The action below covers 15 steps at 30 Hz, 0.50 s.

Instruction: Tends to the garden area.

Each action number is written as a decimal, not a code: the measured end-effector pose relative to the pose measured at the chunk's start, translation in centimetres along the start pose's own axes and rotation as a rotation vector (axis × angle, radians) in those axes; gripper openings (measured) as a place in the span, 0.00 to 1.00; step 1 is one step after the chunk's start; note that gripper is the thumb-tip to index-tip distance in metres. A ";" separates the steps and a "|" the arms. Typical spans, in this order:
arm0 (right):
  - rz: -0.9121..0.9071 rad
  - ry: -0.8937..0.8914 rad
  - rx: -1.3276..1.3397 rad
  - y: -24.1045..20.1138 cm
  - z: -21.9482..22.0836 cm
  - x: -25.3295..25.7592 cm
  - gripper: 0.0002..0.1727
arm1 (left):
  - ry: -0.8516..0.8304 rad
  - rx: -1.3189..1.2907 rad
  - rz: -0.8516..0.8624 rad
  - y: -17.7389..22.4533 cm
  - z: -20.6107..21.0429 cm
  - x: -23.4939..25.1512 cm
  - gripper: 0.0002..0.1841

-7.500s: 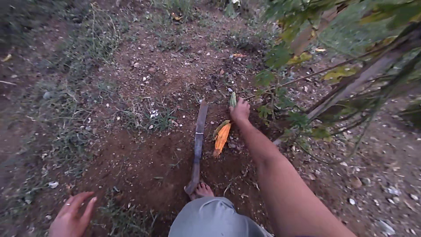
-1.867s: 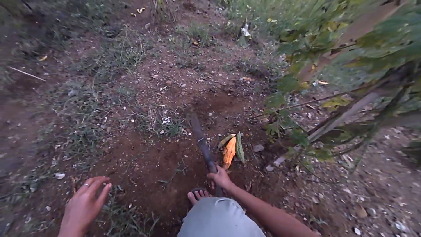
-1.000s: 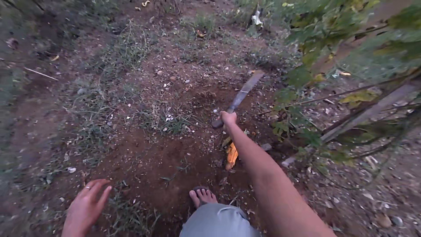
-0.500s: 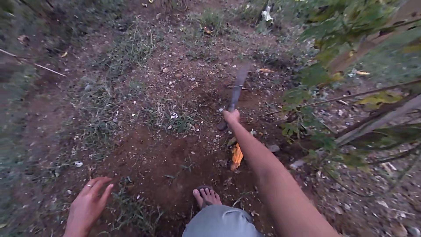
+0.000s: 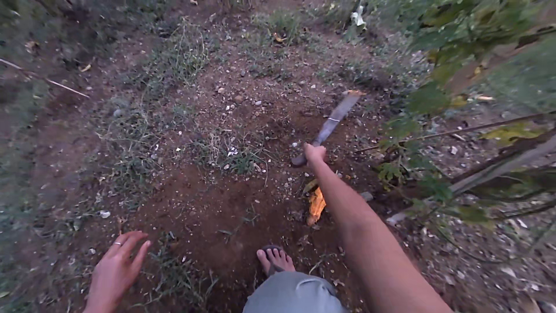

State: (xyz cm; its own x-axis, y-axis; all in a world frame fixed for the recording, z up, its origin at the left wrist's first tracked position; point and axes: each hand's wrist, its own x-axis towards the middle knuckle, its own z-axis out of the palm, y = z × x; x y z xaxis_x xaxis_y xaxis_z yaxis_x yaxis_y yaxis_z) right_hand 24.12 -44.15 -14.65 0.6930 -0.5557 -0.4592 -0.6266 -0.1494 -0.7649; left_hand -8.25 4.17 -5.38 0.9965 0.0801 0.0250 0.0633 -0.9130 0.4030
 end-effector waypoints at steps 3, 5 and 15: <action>-0.013 -0.042 -0.014 0.8 2.5 -0.2 0.31 | 0.022 0.004 0.017 0.2 0.2 0.2 0.17; -0.110 -0.246 -0.365 3.0 2.5 -0.2 0.29 | 0.029 0.004 0.028 0.5 0.4 0.6 0.17; -0.228 -0.228 -0.475 0.5 1.3 0.6 0.29 | 0.014 0.006 0.001 -0.3 0.7 0.1 0.16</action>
State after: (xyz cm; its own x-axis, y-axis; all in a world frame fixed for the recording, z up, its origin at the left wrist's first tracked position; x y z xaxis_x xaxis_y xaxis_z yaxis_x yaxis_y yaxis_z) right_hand 24.71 -43.53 -15.90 0.8557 -0.2838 -0.4328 -0.5074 -0.6250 -0.5932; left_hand -8.10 4.17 -6.10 0.9957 0.0846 0.0383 0.0625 -0.9154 0.3976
